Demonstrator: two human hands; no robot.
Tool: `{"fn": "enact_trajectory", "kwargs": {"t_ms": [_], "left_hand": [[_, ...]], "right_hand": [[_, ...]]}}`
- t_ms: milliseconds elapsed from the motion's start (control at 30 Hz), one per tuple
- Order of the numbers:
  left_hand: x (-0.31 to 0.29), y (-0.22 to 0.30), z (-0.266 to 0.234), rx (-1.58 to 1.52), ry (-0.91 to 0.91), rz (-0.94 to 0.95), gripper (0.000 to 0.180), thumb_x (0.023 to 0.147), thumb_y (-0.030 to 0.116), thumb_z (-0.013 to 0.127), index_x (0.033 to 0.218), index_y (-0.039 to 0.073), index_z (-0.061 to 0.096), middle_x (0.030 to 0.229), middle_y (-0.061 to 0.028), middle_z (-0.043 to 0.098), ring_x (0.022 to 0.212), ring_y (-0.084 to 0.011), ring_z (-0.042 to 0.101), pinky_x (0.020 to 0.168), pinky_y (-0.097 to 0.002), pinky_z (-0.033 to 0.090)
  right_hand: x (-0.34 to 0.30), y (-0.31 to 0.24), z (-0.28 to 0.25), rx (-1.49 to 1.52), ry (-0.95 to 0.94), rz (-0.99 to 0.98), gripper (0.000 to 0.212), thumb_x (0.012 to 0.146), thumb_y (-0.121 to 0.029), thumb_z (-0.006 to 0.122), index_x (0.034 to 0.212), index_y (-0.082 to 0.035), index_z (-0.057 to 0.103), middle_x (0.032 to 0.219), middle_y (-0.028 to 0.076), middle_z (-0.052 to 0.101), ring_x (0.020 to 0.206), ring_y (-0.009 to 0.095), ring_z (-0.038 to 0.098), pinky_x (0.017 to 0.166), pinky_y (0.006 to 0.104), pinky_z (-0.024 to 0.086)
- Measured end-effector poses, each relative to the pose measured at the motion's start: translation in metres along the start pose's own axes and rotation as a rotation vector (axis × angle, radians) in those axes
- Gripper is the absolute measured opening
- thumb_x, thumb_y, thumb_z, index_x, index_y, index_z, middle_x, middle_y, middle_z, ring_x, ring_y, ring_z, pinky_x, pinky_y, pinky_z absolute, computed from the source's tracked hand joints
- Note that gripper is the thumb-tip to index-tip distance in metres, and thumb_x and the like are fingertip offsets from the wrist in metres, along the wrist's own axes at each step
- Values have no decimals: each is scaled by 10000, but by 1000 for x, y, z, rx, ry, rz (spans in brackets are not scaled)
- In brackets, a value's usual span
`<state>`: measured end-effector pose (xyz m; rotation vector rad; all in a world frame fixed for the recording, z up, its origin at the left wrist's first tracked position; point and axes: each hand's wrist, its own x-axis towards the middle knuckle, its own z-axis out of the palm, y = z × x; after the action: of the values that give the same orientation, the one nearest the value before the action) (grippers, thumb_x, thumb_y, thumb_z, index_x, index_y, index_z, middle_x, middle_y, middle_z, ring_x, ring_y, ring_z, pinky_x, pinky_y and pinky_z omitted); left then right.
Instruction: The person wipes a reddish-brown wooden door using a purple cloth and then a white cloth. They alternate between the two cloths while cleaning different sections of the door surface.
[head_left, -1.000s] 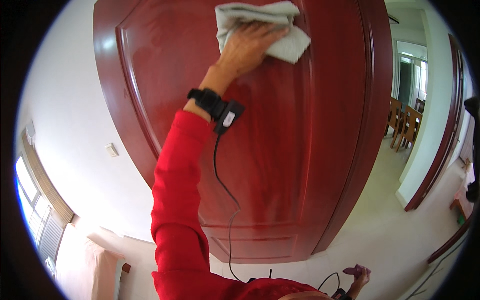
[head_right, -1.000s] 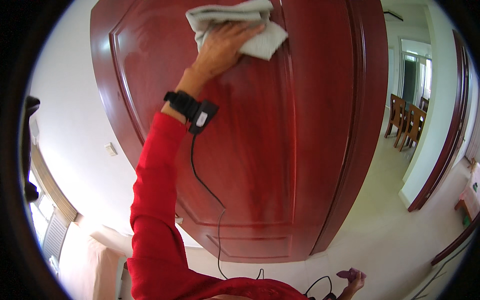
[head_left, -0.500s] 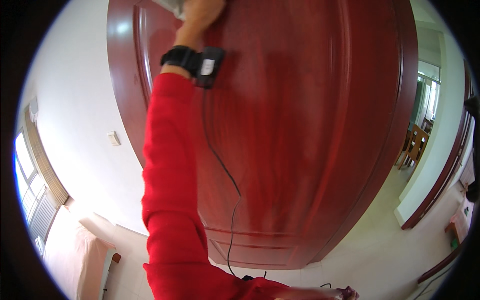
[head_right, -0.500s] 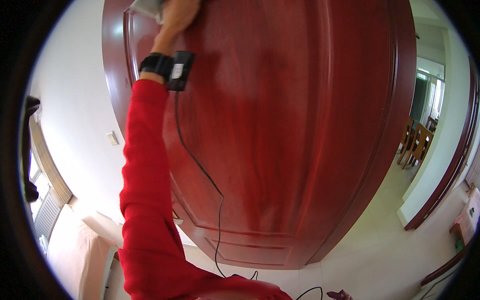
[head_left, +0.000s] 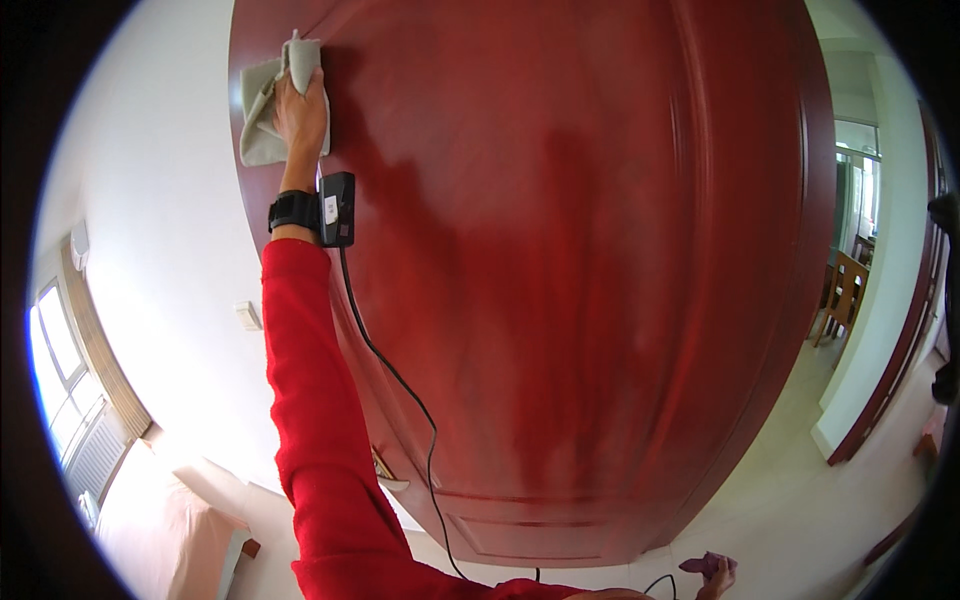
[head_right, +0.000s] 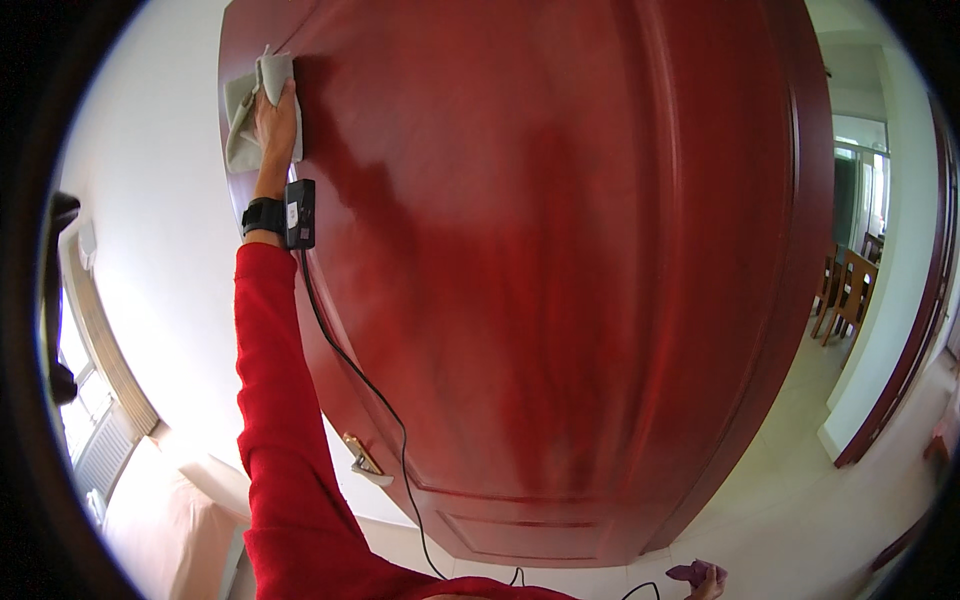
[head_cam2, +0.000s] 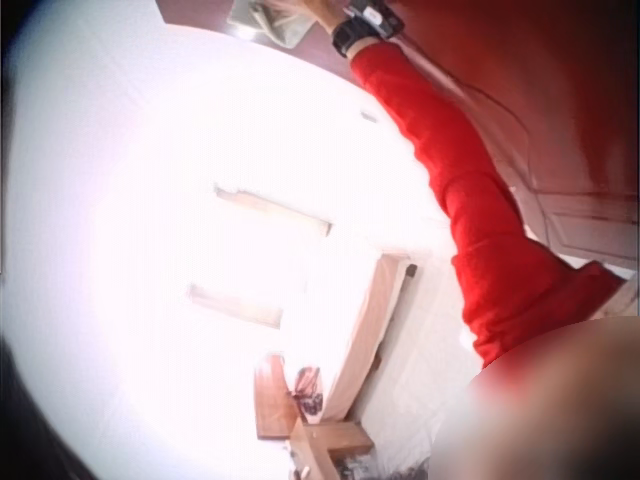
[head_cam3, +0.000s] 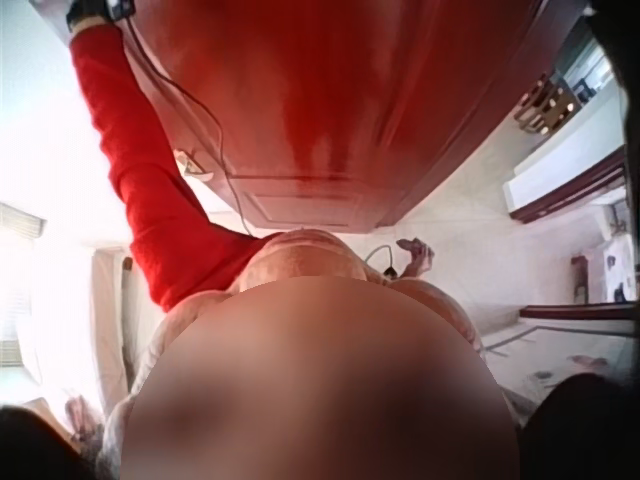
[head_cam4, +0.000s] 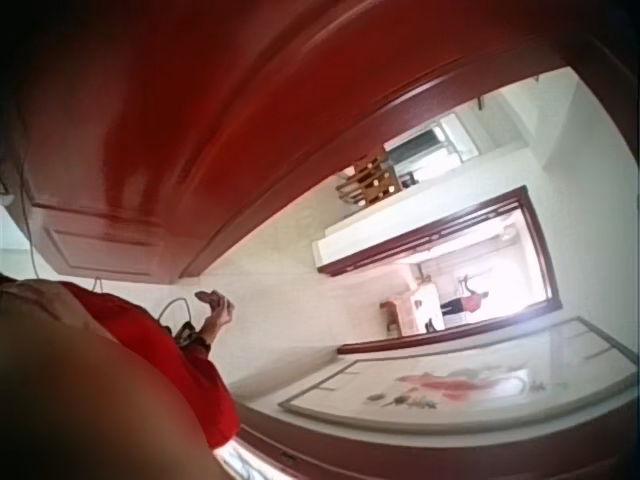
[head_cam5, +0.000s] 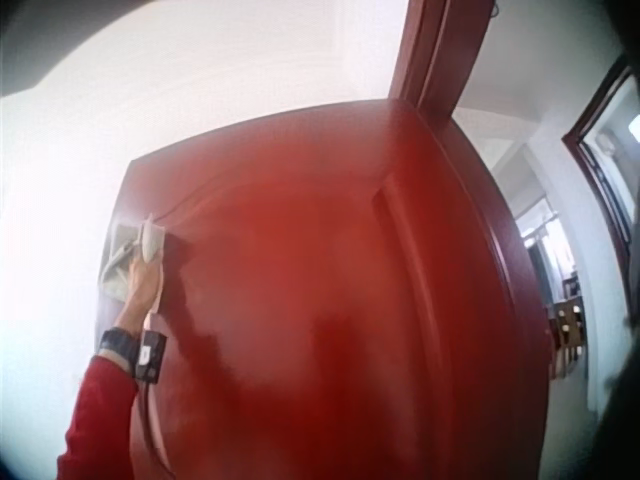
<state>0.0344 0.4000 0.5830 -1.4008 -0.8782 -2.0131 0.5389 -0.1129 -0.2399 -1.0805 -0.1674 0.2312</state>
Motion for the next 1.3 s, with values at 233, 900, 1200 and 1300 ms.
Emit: {"fn": "enact_trajectory", "kwargs": {"t_ms": [233,900,1200,1300], "left_hand": [[15,44,13,-149,34,-127,610,874,576,434,1237,104,569,1200,-178,595,1150,-382,512,984,-486,346],[-6,286,78,-345,-104,89,411,908,319,518,1199,31,557,1110,-240,610,1070,-413,545,926,-475,402],[-45,331,81,-263,1,492,440,892,358,539,1242,92,553,1157,-172,607,1035,-371,560,898,-455,417],[-58,340,82,-319,25,614,446,891,336,540,1290,137,531,1209,-128,589,1069,-356,544,925,-452,402]], "right_hand": [[-23,-2,-12,10,67,29,358,953,-278,478,927,77,512,787,195,673,702,243,643,730,341,502],[-48,8,-101,106,332,-148,98,880,-92,541,923,-16,496,765,171,649,639,249,626,595,364,550],[-48,8,-120,91,376,-115,88,873,-61,524,935,-6,495,772,188,655,623,258,633,577,372,556],[-50,-6,-110,99,331,-110,104,879,-78,539,948,-10,501,772,188,654,640,268,642,586,377,564]]}}
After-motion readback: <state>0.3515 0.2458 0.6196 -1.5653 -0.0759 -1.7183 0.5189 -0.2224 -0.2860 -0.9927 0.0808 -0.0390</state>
